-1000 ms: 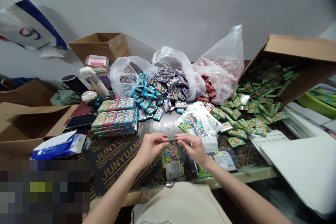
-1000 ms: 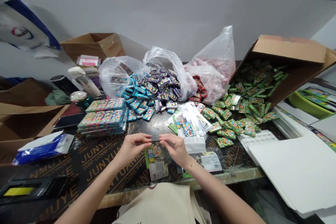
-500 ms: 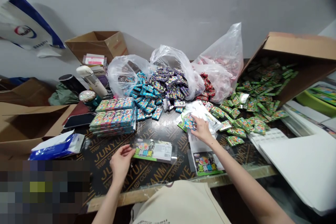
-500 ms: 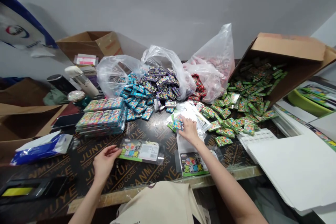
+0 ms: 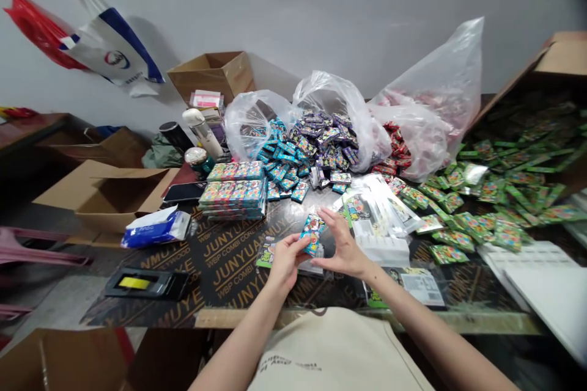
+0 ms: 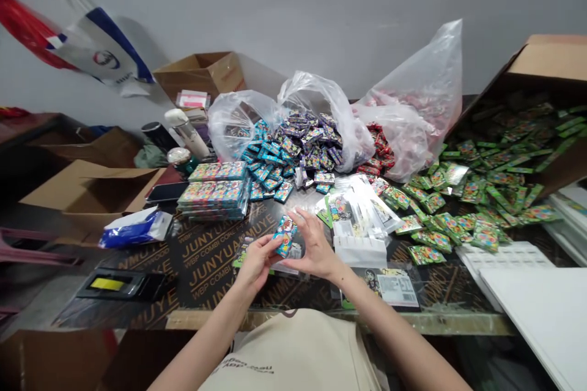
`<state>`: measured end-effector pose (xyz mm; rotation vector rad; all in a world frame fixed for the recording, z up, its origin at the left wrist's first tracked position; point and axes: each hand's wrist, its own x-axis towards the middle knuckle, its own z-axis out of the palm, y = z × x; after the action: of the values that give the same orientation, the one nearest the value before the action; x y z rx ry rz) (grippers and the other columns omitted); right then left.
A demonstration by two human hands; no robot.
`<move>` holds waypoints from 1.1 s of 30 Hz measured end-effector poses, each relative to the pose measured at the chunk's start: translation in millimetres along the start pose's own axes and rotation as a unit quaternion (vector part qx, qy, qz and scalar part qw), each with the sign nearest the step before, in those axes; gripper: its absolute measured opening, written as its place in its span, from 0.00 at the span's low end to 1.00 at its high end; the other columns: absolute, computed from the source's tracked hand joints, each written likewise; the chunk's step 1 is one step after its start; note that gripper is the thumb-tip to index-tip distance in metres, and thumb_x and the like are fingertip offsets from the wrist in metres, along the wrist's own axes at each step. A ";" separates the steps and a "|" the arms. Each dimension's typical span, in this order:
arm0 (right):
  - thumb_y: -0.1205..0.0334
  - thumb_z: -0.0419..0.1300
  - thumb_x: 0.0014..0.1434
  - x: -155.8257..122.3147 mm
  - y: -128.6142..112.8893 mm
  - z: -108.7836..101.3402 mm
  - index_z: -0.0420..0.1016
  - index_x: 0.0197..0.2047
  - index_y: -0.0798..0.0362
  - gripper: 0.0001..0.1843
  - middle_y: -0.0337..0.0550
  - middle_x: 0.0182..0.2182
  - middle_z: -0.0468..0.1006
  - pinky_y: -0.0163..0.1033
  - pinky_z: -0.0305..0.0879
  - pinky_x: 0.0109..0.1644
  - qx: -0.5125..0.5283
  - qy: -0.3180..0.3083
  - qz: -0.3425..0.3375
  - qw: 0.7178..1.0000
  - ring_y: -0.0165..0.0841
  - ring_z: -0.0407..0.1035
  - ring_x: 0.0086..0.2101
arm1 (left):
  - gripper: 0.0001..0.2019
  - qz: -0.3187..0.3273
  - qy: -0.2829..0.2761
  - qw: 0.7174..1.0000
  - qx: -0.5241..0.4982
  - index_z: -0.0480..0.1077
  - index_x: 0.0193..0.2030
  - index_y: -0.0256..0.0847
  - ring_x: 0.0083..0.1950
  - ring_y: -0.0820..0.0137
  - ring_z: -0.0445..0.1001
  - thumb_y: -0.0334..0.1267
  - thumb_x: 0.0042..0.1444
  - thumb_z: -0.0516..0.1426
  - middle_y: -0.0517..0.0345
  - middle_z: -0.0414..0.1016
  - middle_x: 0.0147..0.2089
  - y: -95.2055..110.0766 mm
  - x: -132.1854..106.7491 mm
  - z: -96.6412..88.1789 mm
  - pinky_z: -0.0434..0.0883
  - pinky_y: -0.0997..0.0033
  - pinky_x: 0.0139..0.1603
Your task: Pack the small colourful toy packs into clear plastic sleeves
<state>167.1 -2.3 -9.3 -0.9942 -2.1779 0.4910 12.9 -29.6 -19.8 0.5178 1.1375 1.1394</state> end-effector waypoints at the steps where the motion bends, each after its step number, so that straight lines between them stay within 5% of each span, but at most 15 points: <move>1: 0.54 0.62 0.43 -3.5 1.8 2.2 0.47 0.62 0.50 0.45 0.50 0.57 0.57 0.50 0.50 0.57 0.005 0.013 0.011 1.000 0.45 0.53 0.55 | 0.15 0.002 -0.019 1.000 0.020 0.72 0.33 0.35 0.29 0.73 0.73 0.45 0.41 0.63 0.55 0.76 0.31 -2.0 0.1 0.2 0.70 0.72 0.32; 3: 0.58 0.60 0.44 -10.8 6.7 3.1 0.50 0.60 0.49 0.41 0.49 0.54 0.61 0.47 0.51 0.56 0.006 0.037 0.031 0.999 0.43 0.56 0.54 | 0.19 0.044 -0.070 0.990 0.115 0.71 0.40 0.37 0.35 0.68 0.74 0.48 0.45 0.60 0.51 0.76 0.37 -3.0 1.6 -4.3 0.70 0.66 0.39; 5: 0.59 0.60 0.43 -18.3 14.4 -1.2 0.53 0.59 0.50 0.39 0.49 0.53 0.63 0.48 0.51 0.55 -0.018 0.065 0.057 0.996 0.44 0.58 0.52 | 0.26 0.141 -0.127 0.937 0.293 0.68 0.48 0.40 0.49 0.60 0.70 0.50 0.42 0.61 0.46 0.72 0.49 -1.1 6.7 -15.9 0.65 0.56 0.51; 9: 0.57 0.60 0.42 -32.4 33.5 -14.0 0.55 0.58 0.51 0.39 0.48 0.49 0.67 0.50 0.48 0.54 -0.091 0.050 0.085 0.991 0.46 0.59 0.50 | 0.49 0.266 -0.214 0.693 0.635 0.57 0.59 0.49 0.65 0.51 0.49 0.46 0.25 0.68 0.47 0.57 0.62 0.1 24.2 -46.7 0.39 0.42 0.62; 11: 0.58 0.60 0.42 -38.7 39.0 -16.4 0.55 0.59 0.50 0.39 0.48 0.50 0.68 0.49 0.46 0.53 -0.106 0.004 0.078 0.991 0.46 0.59 0.50 | 0.49 0.271 -0.224 0.630 0.692 0.52 0.62 0.49 0.63 0.53 0.53 0.44 0.29 0.67 0.47 0.59 0.60 -1.9 31.0 -55.5 0.36 0.42 0.62; 13: 0.58 0.61 0.42 -43.7 39.7 -15.6 0.54 0.60 0.49 0.40 0.48 0.52 0.67 0.49 0.45 0.53 -0.110 -0.037 0.073 0.991 0.47 0.57 0.51 | 0.48 0.281 -0.212 0.624 0.697 0.48 0.63 0.47 0.59 0.57 0.59 0.42 0.34 0.65 0.49 0.62 0.56 -3.4 33.5 -57.6 0.39 0.45 0.63; 17: 0.55 0.62 0.40 -47.0 33.5 -12.1 0.48 0.63 0.49 0.47 0.49 0.53 0.66 0.49 0.46 0.54 -0.076 -0.082 0.077 0.991 0.47 0.57 0.51 | 0.52 0.300 -0.180 0.656 0.668 0.40 0.65 0.47 0.57 0.58 0.60 0.43 0.34 0.64 0.51 0.62 0.55 -0.4 27.8 -51.6 0.41 0.48 0.63; 23: 0.50 0.63 0.41 -37.0 39.2 -12.7 0.39 0.65 0.51 0.54 0.51 0.61 0.51 0.52 0.37 0.61 -0.007 -0.178 0.003 0.984 0.46 0.44 0.60 | 0.54 0.308 -0.193 0.668 0.649 0.38 0.65 0.46 0.57 0.57 0.60 0.44 0.33 0.64 0.51 0.63 0.55 4.4 18.2 -49.9 0.41 0.49 0.64; 26: 0.44 0.64 0.40 -35.9 39.5 -8.9 0.33 0.66 0.52 0.60 0.54 0.63 0.48 0.54 0.39 0.61 -0.012 -0.117 0.039 0.992 0.48 0.41 0.61 | 0.54 0.310 -0.155 0.689 0.636 0.38 0.65 0.45 0.58 0.56 0.60 0.45 0.33 0.64 0.50 0.61 0.58 3.9 19.4 -54.0 0.42 0.49 0.64; 29: 0.48 0.59 0.51 -39.4 26.4 0.6 0.30 0.66 0.50 0.50 0.52 0.60 0.56 0.54 0.37 0.61 -0.010 -0.035 0.072 0.997 0.45 0.51 0.58 | 0.54 0.309 -0.113 0.710 0.622 0.38 0.65 0.45 0.59 0.56 0.59 0.46 0.34 0.64 0.48 0.59 0.59 3.7 21.8 -57.2 0.43 0.48 0.63; 33: 0.57 0.49 0.60 -25.8 17.8 15.1 0.39 0.65 0.45 0.33 0.47 0.57 0.62 0.53 0.36 0.62 0.028 -0.103 0.007 0.994 0.38 0.63 0.50 | 0.54 0.307 -0.097 0.724 0.610 0.39 0.65 0.45 0.57 0.56 0.61 0.47 0.33 0.65 0.48 0.60 0.59 3.5 23.2 -59.4 0.48 0.49 0.61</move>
<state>177.6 -11.6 -41.1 -0.9656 -2.3245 0.6848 -42.4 -19.5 -50.2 2.1236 1.4747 0.6573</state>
